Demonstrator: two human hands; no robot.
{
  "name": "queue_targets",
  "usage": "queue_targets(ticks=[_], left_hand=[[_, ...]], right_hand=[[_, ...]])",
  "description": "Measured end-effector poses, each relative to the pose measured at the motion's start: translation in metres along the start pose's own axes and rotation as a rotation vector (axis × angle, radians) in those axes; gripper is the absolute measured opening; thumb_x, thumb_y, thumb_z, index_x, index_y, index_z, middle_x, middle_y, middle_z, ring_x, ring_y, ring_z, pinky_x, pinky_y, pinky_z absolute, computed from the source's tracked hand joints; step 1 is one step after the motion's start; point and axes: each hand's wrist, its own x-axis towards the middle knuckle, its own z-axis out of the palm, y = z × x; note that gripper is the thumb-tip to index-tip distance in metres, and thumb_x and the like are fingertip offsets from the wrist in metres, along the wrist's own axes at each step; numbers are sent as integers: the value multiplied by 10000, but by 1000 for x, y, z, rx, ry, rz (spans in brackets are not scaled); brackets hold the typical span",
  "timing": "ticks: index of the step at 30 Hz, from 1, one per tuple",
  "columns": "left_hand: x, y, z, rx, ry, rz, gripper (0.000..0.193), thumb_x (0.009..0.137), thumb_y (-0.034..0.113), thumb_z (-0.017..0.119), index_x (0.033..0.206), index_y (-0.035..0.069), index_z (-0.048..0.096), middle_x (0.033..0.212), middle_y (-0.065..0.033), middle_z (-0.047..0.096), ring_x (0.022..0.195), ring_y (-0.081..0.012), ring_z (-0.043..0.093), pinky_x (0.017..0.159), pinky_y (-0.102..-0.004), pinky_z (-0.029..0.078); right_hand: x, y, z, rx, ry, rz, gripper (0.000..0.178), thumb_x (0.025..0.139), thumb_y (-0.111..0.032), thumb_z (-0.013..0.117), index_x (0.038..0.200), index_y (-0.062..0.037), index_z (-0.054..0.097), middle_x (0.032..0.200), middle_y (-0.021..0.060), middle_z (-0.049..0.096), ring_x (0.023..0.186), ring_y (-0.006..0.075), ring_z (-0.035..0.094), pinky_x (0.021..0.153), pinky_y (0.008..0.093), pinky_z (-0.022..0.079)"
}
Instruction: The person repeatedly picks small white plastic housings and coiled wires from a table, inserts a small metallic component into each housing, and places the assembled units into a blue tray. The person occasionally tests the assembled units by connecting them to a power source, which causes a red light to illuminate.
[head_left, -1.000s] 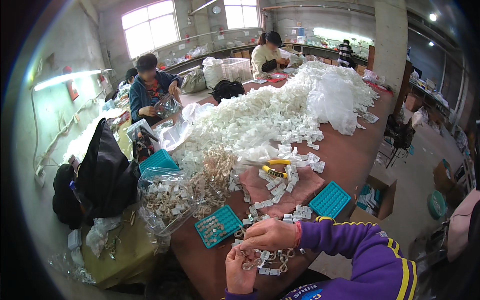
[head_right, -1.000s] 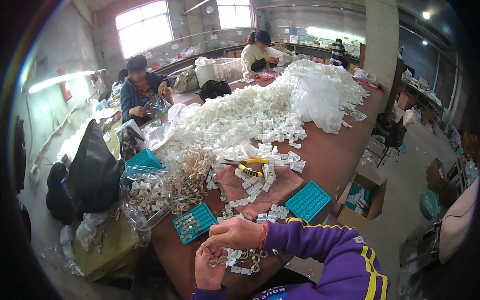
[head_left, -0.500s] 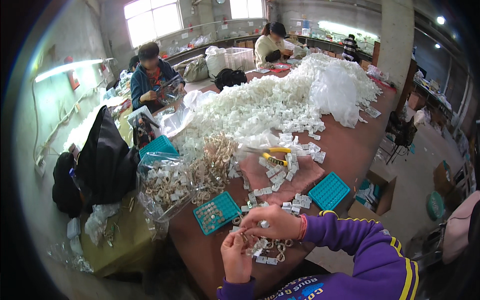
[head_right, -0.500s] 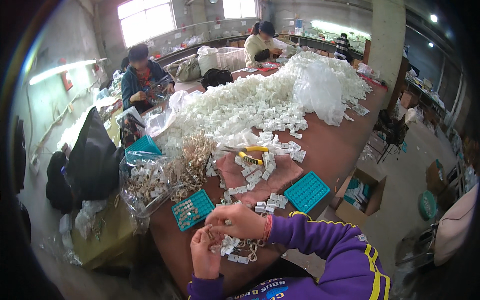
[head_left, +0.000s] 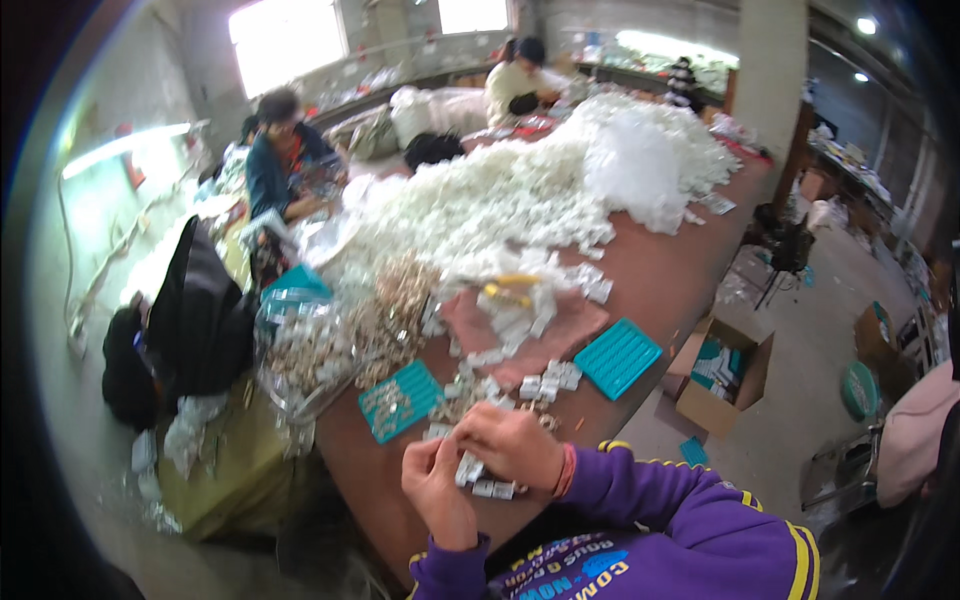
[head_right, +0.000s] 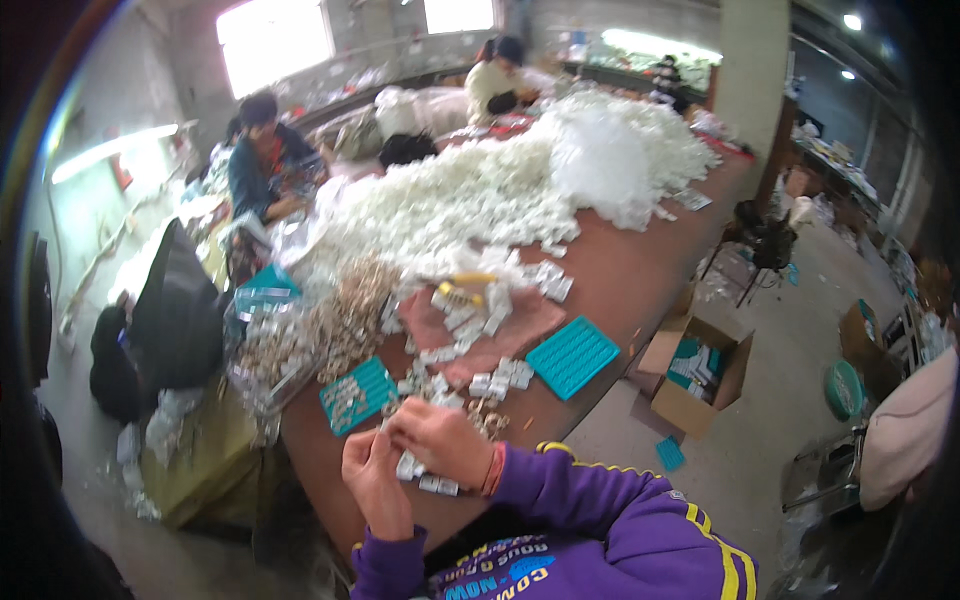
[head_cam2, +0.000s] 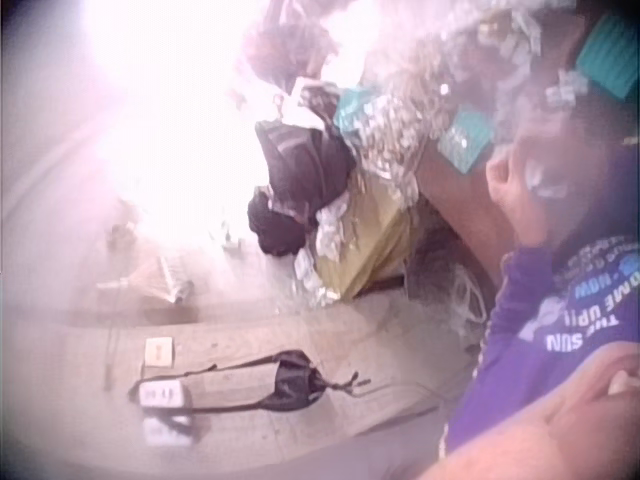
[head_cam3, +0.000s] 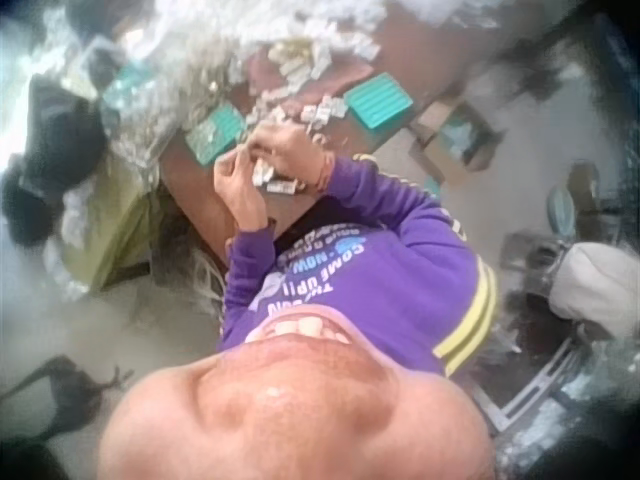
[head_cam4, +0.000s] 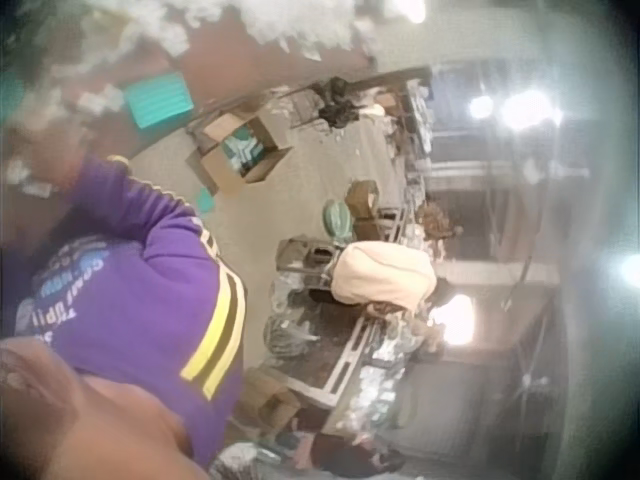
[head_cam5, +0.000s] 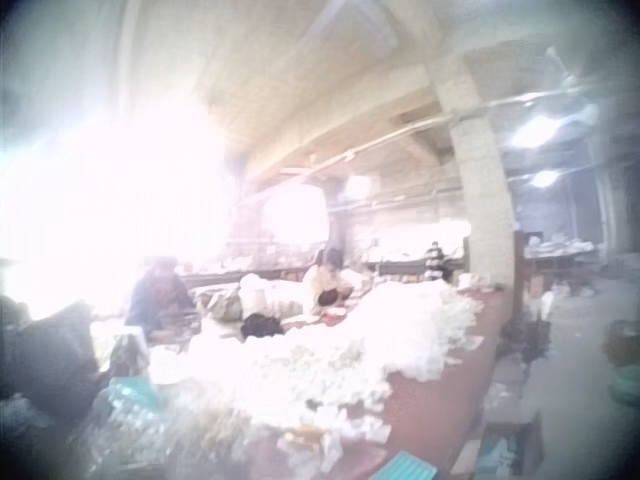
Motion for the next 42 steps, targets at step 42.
queue_targets(ticks=[42], left_hand=[[87, 5, -37, 741, -366, 81, 278, 834, 61, 677, 1078, -51, 604, 915, -45, 650, 784, -77, 605, 681, -218, 500]], right_hand=[[26, 42, 7, 1214, -248, 822, 176, 918, -122, 660, 1053, -15, 623, 905, 21, 676, 806, 78, 665, 597, 153, 469]])
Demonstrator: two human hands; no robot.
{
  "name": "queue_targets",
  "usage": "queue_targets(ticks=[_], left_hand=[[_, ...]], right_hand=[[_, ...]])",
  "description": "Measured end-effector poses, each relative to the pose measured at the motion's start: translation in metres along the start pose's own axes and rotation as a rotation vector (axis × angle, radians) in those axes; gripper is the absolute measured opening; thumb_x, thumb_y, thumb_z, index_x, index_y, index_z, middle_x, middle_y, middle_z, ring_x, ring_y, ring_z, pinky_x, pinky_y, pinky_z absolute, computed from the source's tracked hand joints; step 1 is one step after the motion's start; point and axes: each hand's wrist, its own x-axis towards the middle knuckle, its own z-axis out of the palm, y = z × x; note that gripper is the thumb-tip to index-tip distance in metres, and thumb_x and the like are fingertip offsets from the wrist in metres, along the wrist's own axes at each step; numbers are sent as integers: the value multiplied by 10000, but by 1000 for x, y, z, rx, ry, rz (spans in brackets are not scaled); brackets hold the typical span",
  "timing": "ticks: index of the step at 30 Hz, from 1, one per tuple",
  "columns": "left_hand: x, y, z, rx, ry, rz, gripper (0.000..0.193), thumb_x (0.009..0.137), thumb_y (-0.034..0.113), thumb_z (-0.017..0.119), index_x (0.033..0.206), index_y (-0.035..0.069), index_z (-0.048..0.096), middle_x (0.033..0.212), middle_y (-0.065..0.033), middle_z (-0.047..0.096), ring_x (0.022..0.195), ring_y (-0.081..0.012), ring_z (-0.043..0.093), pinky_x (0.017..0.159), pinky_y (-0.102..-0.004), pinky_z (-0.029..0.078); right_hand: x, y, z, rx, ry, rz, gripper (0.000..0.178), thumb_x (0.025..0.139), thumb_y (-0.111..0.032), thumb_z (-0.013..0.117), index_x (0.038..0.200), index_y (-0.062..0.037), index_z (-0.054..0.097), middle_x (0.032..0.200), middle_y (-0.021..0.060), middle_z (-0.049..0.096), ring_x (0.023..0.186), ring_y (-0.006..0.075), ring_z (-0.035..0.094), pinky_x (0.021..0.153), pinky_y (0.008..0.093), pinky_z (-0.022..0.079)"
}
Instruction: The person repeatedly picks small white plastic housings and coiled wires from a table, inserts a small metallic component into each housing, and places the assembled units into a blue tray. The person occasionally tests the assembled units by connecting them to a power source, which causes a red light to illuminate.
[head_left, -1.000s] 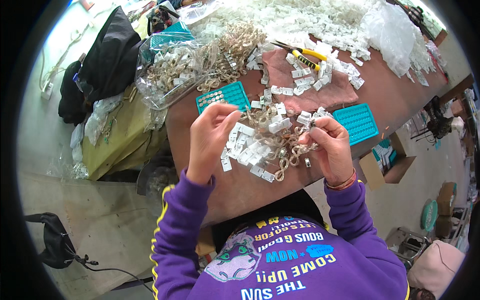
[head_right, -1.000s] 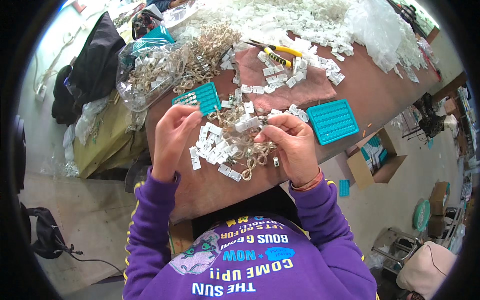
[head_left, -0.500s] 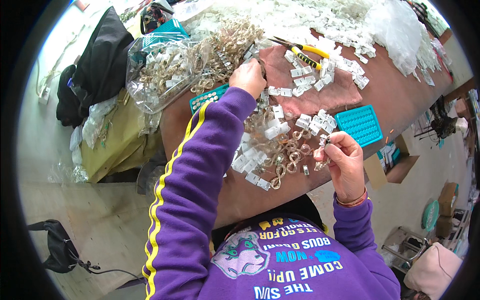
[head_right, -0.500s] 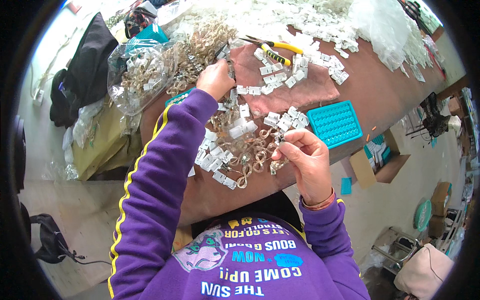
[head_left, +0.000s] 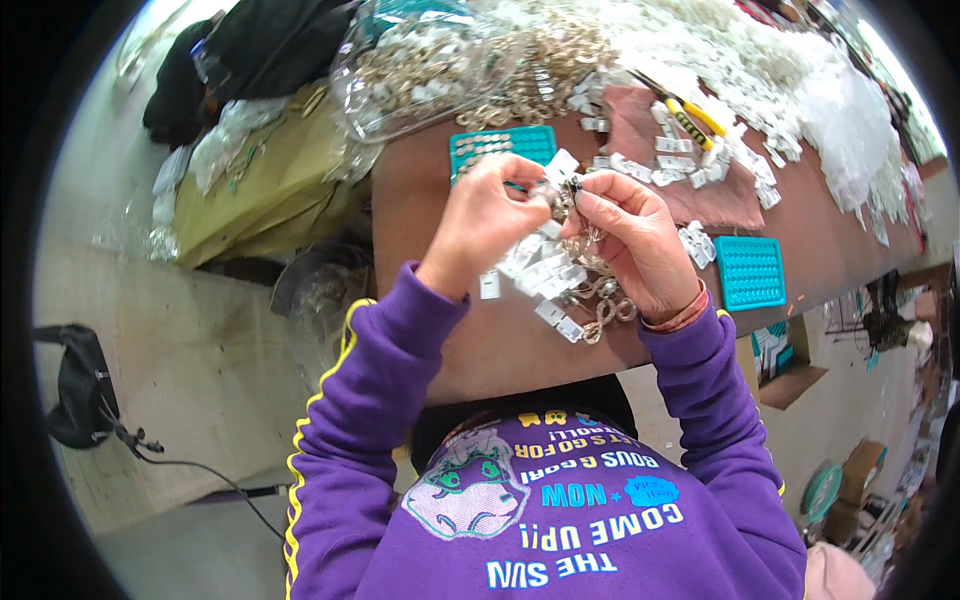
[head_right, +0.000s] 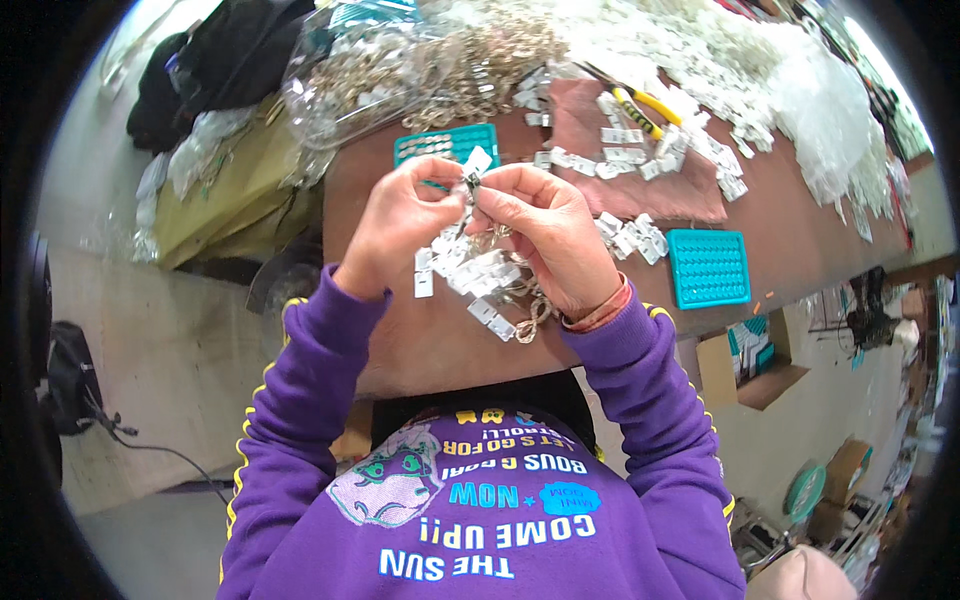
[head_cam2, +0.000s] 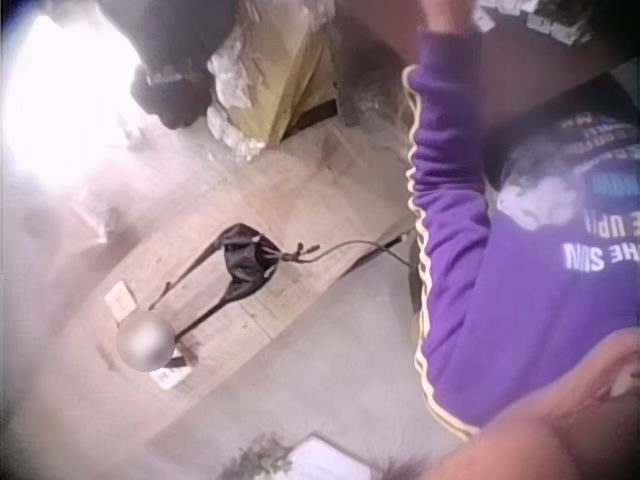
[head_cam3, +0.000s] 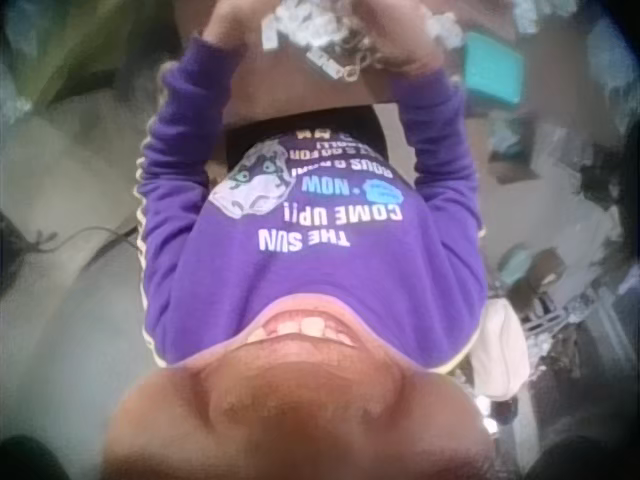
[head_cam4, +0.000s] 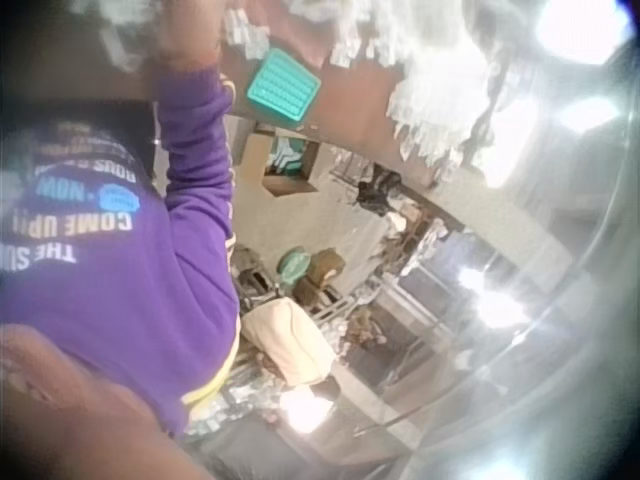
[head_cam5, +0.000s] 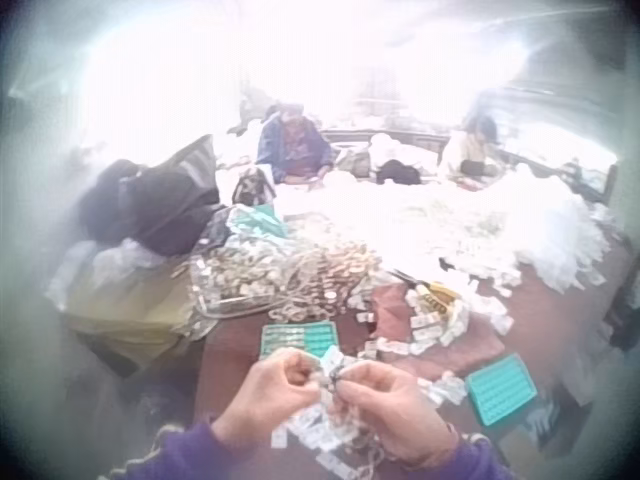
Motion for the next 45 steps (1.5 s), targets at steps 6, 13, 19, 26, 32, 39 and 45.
queue_targets(ticks=[6, 13, 19, 26, 32, 39, 45], left_hand=[[-47, 5, 6, -513, 163, -111, 277, 843, 70, 722, 1069, -26, 594, 979, -86, 671, 860, -123, 658, 753, -262, 544], [-60, -3, 9, -810, 168, -201, 192, 924, 98, 636, 1062, -18, 570, 994, -97, 673, 831, -145, 671, 730, -272, 551], [-58, -18, 15, -1077, 56, -282, 173, 950, 70, 588, 1109, 12, 552, 1039, -99, 660, 906, -181, 678, 763, -271, 550], [-56, -26, 20, -1130, 145, -167, 175, 939, 76, 612, 1095, 18, 558, 1040, -99, 655, 924, -175, 660, 807, -283, 554], [-57, -27, 26, -947, 247, -96, 172, 898, 63, 669, 1045, 15, 594, 987, -58, 651, 900, -116, 632, 817, -267, 546], [-58, -28, 24, -860, 230, -106, 186, 891, 53, 677, 1055, 15, 600, 976, -44, 656, 893, -100, 630, 798, -240, 530], [-59, -29, 24, -993, 156, -92, 173, 915, 50, 644, 1078, 25, 590, 1003, -59, 650, 905, -112, 628, 840, -271, 532]], right_hand=[[5, 12, 19, -99, 49, 20, 154, 916, -121, 662, 1031, -20, 644, 893, 28, 680, 778, 66, 654, 606, 163, 479], [2, 15, 15, -116, 81, 48, 148, 917, -123, 660, 1022, -20, 649, 870, 27, 676, 757, 77, 655, 601, 164, 479], [4, 15, 6, -161, 91, 58, 141, 915, -127, 660, 1000, -14, 653, 840, 26, 665, 743, 76, 649, 575, 160, 456], [1, 15, 7, -188, 71, 122, 151, 905, -132, 674, 993, -12, 651, 822, 21, 665, 712, 69, 630, 624, 197, 490], [2, 25, 10, -271, 130, 149, 158, 884, -147, 702, 950, -9, 661, 837, 25, 678, 709, 54, 612, 622, 197, 474], [-2, 25, 11, -189, 97, 165, 160, 904, -138, 672, 987, -2, 656, 891, 50, 687, 759, 86, 649, 662, 229, 529], [-6, 26, 8, 180, 52, 291, 161, 938, -129, 625, 1063, -29, 643, 984, 68, 689, 837, 135, 690, 678, 270, 599]])
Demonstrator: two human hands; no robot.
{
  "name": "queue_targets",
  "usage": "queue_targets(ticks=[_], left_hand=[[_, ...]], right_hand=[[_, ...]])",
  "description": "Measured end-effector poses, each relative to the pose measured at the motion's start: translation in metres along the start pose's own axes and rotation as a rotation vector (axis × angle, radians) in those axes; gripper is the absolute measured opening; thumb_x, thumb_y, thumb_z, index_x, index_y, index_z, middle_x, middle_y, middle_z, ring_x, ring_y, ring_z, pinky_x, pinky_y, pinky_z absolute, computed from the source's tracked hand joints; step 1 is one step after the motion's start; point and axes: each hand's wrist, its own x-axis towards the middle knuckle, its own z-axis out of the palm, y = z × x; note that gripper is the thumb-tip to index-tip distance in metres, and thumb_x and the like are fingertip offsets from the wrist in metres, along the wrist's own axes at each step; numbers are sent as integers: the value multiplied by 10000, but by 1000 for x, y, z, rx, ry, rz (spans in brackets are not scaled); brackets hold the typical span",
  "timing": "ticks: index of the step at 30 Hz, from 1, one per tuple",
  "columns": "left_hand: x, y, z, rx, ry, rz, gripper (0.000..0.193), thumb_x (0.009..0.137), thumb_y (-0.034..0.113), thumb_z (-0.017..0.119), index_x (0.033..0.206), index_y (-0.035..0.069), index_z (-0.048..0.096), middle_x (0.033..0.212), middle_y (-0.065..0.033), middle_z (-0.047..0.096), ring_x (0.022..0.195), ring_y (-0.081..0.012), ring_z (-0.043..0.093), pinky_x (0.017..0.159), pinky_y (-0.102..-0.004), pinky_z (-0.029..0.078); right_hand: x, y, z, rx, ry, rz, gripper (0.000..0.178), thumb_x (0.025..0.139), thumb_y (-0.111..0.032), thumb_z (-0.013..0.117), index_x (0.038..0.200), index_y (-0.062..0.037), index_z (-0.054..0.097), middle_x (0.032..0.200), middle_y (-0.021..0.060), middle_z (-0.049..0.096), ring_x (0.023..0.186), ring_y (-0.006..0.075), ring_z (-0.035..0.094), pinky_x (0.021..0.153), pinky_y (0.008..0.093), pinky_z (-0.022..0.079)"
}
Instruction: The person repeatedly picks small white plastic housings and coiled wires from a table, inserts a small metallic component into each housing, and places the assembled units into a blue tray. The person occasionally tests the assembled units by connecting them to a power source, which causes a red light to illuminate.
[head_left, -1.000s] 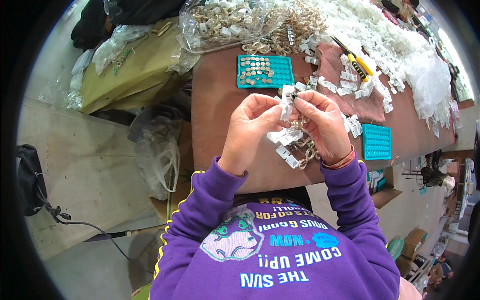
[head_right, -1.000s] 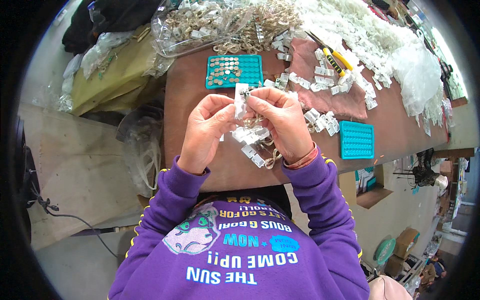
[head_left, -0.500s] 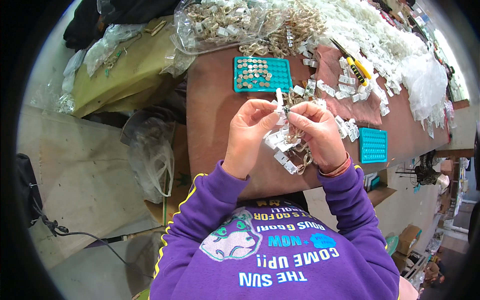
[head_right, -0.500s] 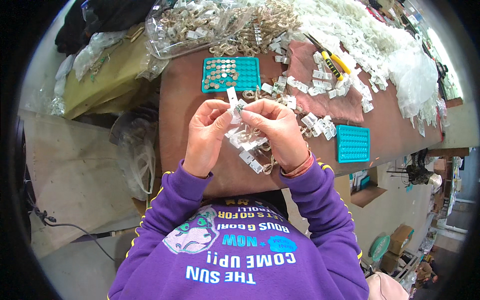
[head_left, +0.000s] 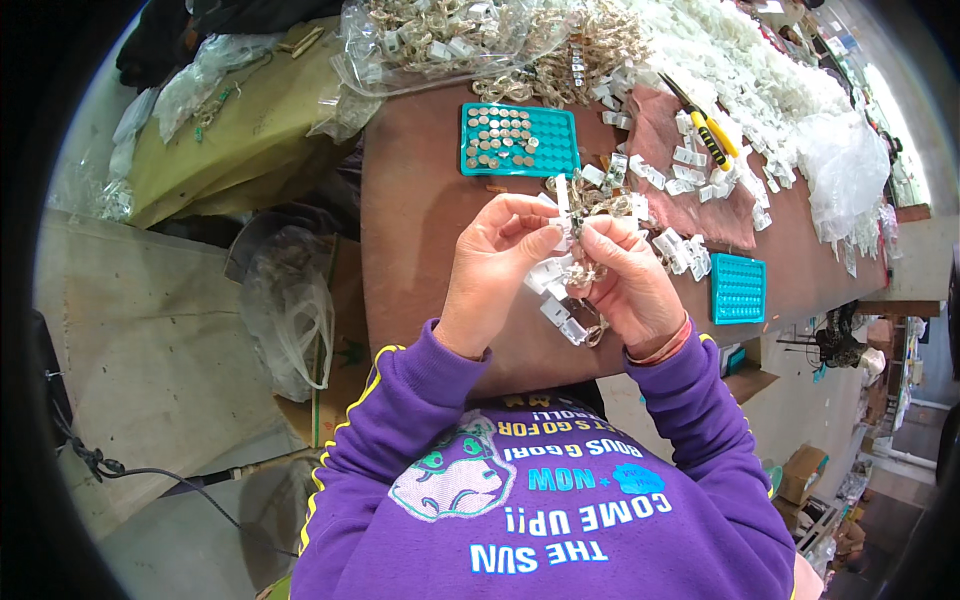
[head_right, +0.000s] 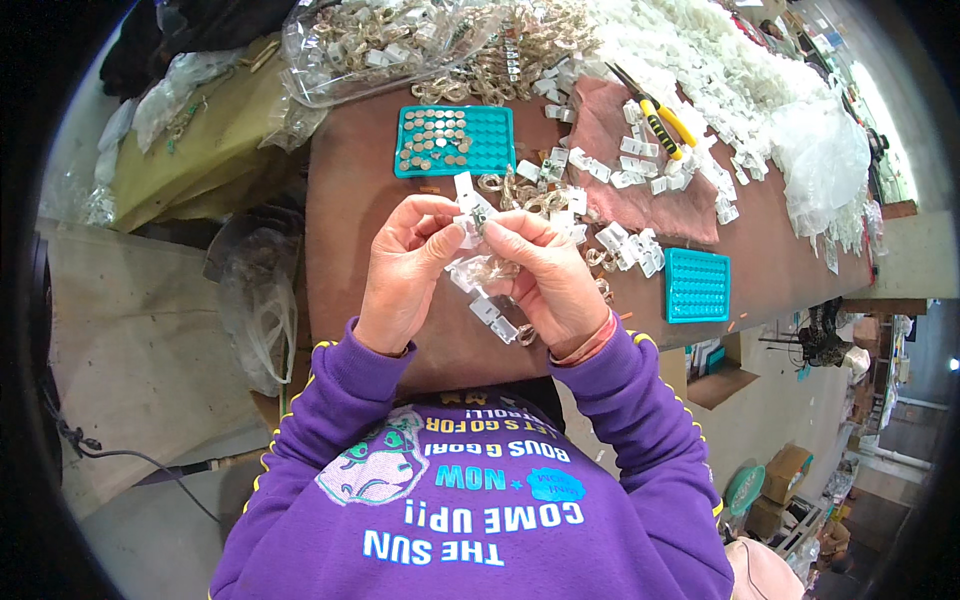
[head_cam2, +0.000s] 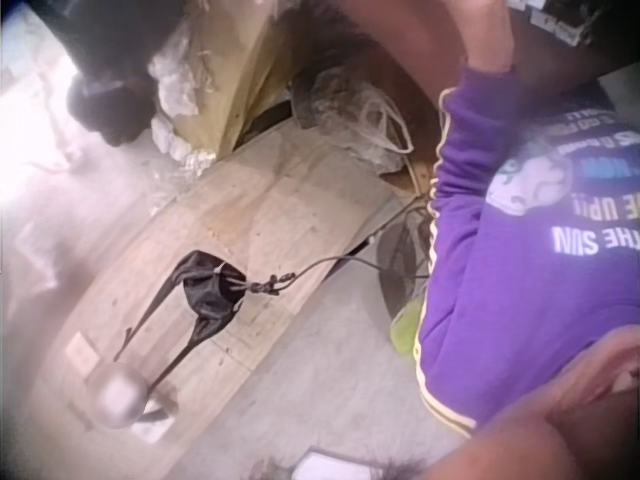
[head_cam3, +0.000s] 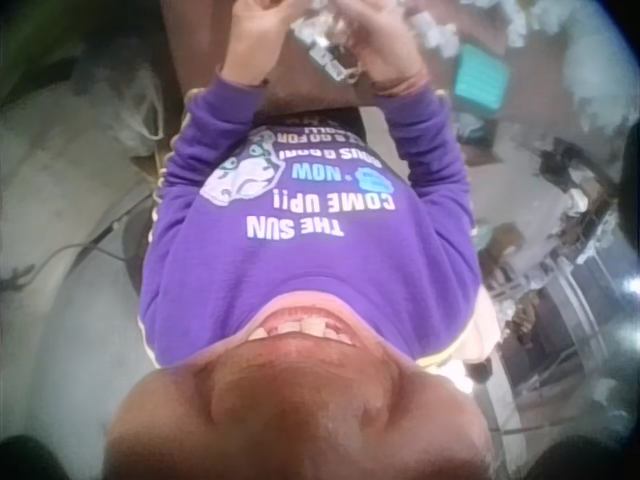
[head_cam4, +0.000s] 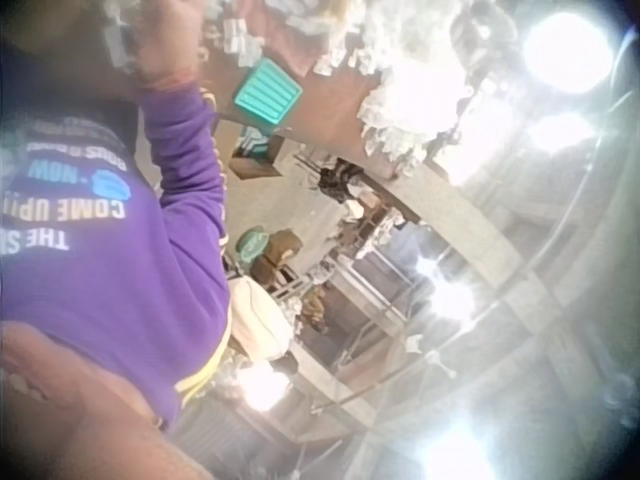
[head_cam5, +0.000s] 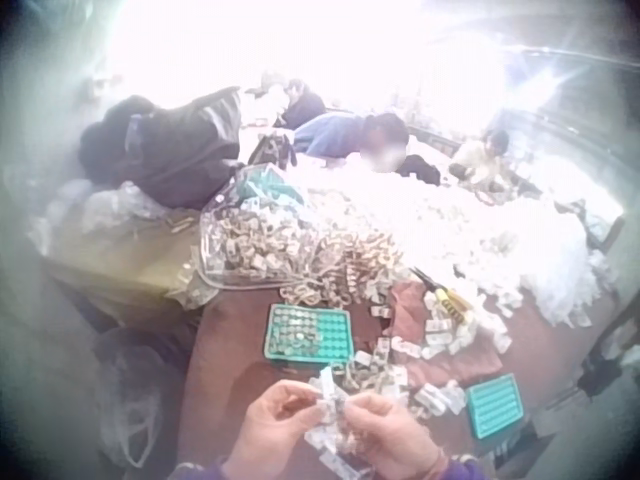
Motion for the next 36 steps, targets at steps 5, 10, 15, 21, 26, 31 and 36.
queue_targets(ticks=[5, 10, 15, 21, 26, 31, 36], left_hand=[[-1, 1, 0, 12, 16, -3, 174, 910, 49, 650, 1073, 25, 592, 996, -55, 646, 908, -110, 625, 831, -269, 530], [0, 1, 3, 115, 47, 20, 188, 880, 35, 680, 1049, 12, 600, 968, -33, 645, 893, -89, 620, 798, -236, 517], [-3, 4, 1, 99, -10, -38, 193, 878, 33, 680, 1053, 19, 601, 965, -28, 645, 896, -87, 616, 804, -232, 511], [-4, 3, -1, -112, -186, -105, 124, 907, 59, 663, 1003, 38, 587, 991, -53, 648, 909, -98, 611, 794, -236, 505], [-7, 5, 0, -27, -95, -24, 125, 884, 28, 683, 960, 36, 585, 970, -50, 661, 895, -98, 625, 769, -235, 516], [-8, 4, 7, 67, 111, 147, 162, 837, -19, 718, 948, 17, 605, 919, -50, 673, 845, -101, 651, 740, -234, 539], [-9, 3, 9, 284, 215, 253, 166, 828, -5, 733, 938, 8, 609, 903, -53, 676, 833, -97, 658, 747, -226, 536]], right_hand=[[-3, 9, -1, -94, 76, -75, 138, 917, -106, 655, 1037, -39, 645, 951, 49, 686, 805, 99, 666, 671, 228, 553], [-3, 13, 6, -432, 180, -285, 99, 915, -76, 645, 994, -19, 622, 842, 12, 628, 740, 88, 602, 676, 232, 496], [-9, -8, 9, -749, 155, -211, 118, 881, -69, 679, 969, -11, 625, 867, 32, 647, 777, 81, 609, 695, 218, 488], [-1, -23, -2, -434, -35, 98, 234, 832, -159, 751, 967, -57, 590, 940, 20, 643, 817, 87, 624, 741, 237, 526], [6, -4, -3, -313, -7, 132, 235, 892, -231, 699, 1023, -76, 579, 1003, 6, 617, 886, 93, 628, 764, 257, 544], [-4, -7, 8, -323, 26, -50, 260, 922, -287, 666, 1008, -67, 557, 1008, 20, 622, 897, 114, 642, 762, 234, 521], [-12, 15, 19, -554, 128, -110, 211, 899, -75, 656, 1056, -18, 527, 1069, 83, 588, 1005, 153, 613, 909, 322, 512]])
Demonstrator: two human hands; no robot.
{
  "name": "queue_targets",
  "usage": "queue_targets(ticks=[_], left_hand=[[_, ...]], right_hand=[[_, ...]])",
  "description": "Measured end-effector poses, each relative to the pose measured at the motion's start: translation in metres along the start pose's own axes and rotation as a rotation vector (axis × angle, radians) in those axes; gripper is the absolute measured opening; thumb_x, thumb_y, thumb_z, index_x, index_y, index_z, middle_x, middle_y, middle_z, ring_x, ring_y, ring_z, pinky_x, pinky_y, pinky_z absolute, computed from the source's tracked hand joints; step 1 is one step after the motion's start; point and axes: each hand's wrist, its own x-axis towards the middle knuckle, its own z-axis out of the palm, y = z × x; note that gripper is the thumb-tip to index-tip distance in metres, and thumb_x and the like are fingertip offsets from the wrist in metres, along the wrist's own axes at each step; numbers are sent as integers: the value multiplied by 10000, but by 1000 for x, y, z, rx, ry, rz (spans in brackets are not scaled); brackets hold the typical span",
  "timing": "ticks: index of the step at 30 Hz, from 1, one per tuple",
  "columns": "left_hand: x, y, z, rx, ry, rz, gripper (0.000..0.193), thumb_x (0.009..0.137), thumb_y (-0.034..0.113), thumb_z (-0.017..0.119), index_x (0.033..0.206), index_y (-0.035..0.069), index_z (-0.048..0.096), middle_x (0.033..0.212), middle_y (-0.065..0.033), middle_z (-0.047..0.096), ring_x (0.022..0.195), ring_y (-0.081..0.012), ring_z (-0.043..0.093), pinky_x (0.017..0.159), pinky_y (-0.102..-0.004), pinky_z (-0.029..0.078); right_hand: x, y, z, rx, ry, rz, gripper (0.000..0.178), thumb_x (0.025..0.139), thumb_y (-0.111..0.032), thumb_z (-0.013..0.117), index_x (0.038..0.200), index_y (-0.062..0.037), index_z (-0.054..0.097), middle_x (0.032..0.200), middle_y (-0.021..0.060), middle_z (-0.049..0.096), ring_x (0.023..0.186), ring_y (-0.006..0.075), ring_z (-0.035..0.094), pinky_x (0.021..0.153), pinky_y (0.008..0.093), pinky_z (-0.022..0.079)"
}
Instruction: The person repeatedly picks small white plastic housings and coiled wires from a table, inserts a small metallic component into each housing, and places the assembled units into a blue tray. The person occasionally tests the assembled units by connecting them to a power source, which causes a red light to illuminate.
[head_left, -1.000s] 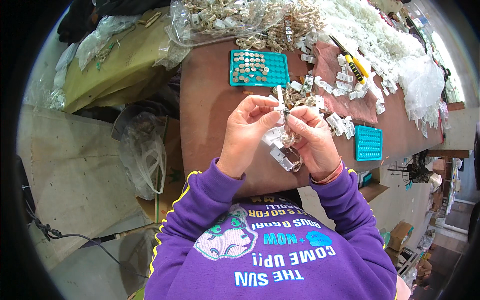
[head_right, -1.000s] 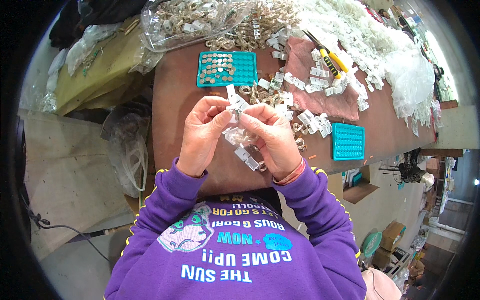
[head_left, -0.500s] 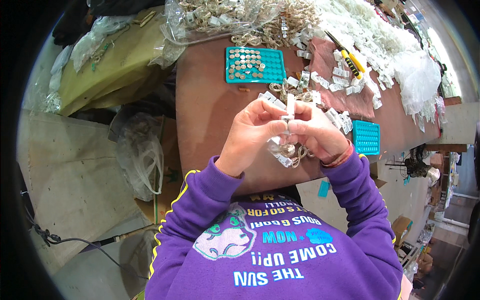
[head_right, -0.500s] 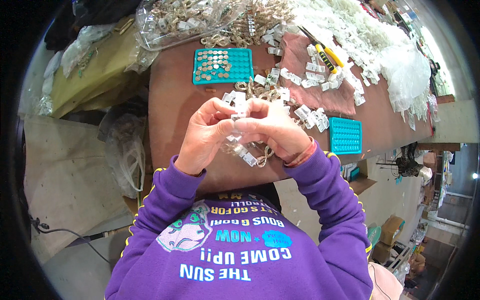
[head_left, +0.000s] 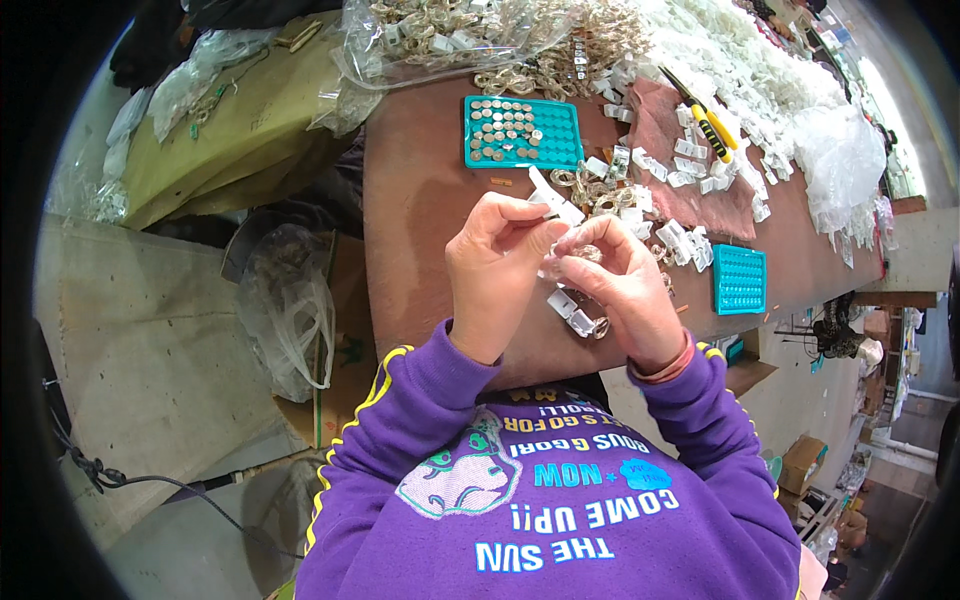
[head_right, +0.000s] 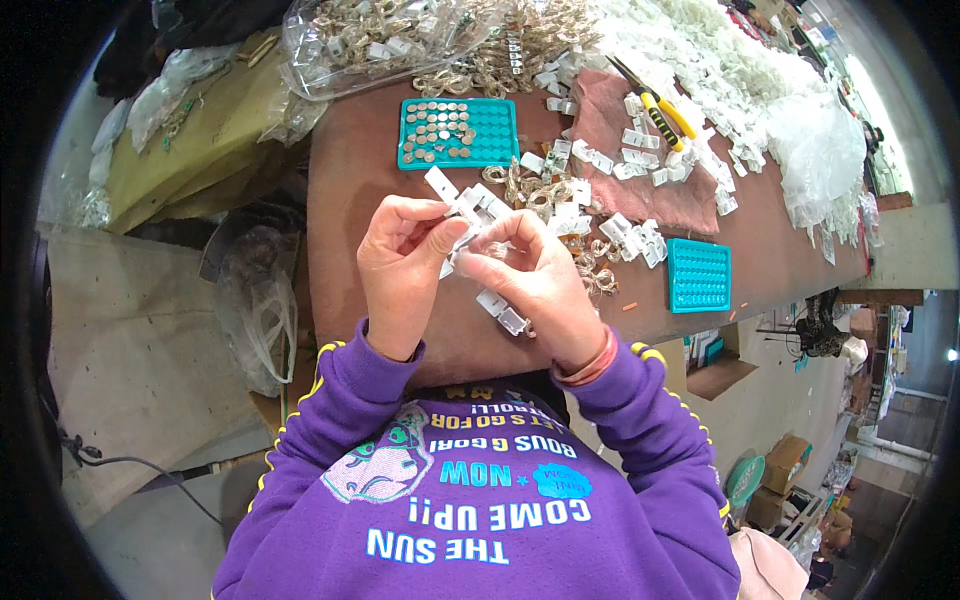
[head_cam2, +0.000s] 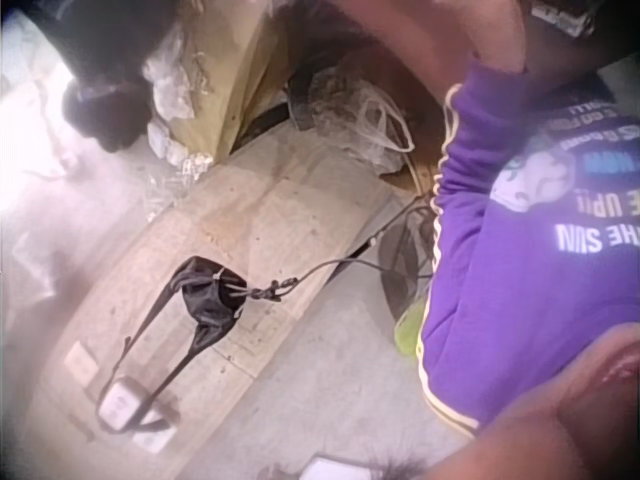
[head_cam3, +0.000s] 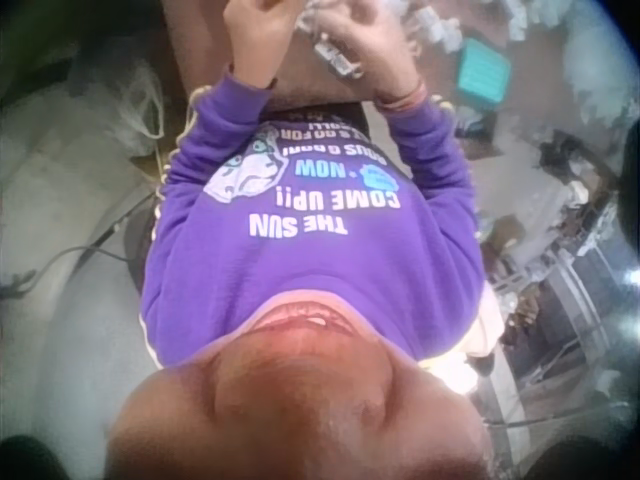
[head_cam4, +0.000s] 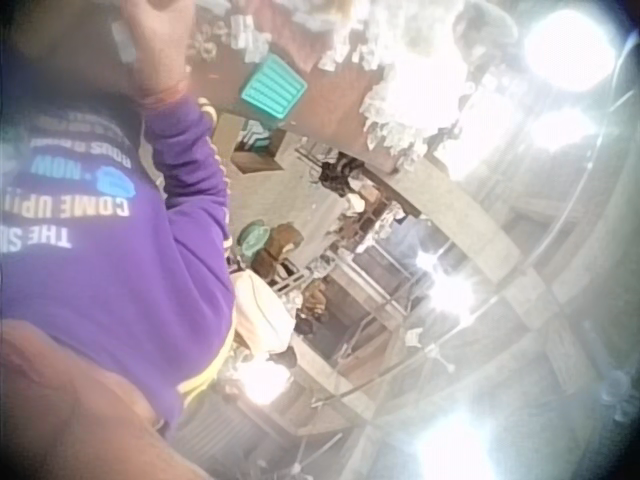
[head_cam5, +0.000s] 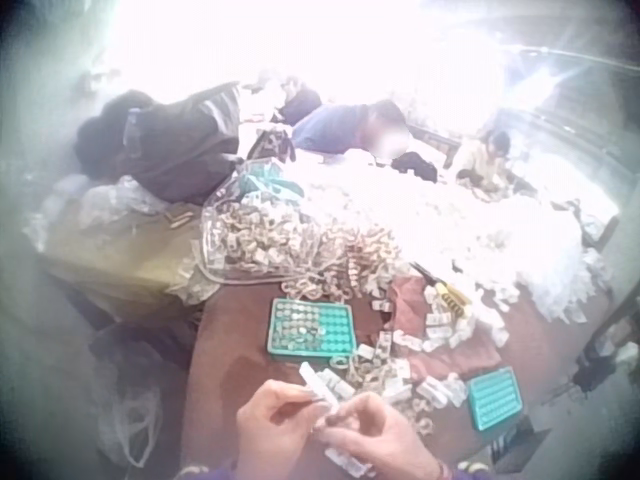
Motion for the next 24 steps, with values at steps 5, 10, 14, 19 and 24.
queue_targets(ticks=[5, 10, 14, 19, 24], left_hand=[[0, 0, 0, 37, 34, -8, 165, 824, -2, 739, 917, 7, 602, 898, -47, 672, 843, -90, 651, 742, -221, 531], [2, 0, 1, -101, 64, -38, 158, 827, -6, 734, 910, 15, 602, 892, -41, 664, 839, -82, 642, 742, -221, 528], [-1, -2, 2, 25, 45, 20, 174, 821, 0, 740, 921, 7, 598, 890, -47, 660, 835, -88, 643, 744, -229, 530], [-1, -3, 1, 129, 20, 107, 171, 863, -20, 695, 965, 29, 567, 885, -17, 614, 799, -53, 593, 703, -188, 494], [0, -3, 0, 77, 60, 57, 177, 810, 15, 749, 910, 2, 604, 879, -58, 659, 830, -108, 653, 732, -246, 537]], right_hand=[[-4, 16, 11, -3, 169, -249, 203, 881, -31, 663, 1040, -30, 537, 957, 27, 616, 887, 90, 624, 764, 232, 510], [-9, 17, 16, 281, 132, -342, 201, 884, 44, 556, 1073, -13, 522, 1096, 88, 581, 919, 169, 656, 826, 279, 533], [-8, 12, 16, 524, 102, -185, 277, 882, 35, 555, 1147, -7, 488, 1083, 91, 546, 903, 186, 654, 817, 307, 543], [-6, 10, 18, 318, 174, -130, 258, 909, -11, 595, 1147, -16, 495, 1068, 72, 555, 860, 155, 655, 759, 280, 558], [-10, 9, 14, 132, 187, -214, 214, 928, -41, 578, 1128, 1, 518, 1056, 66, 571, 813, 128, 649, 740, 273, 538]])
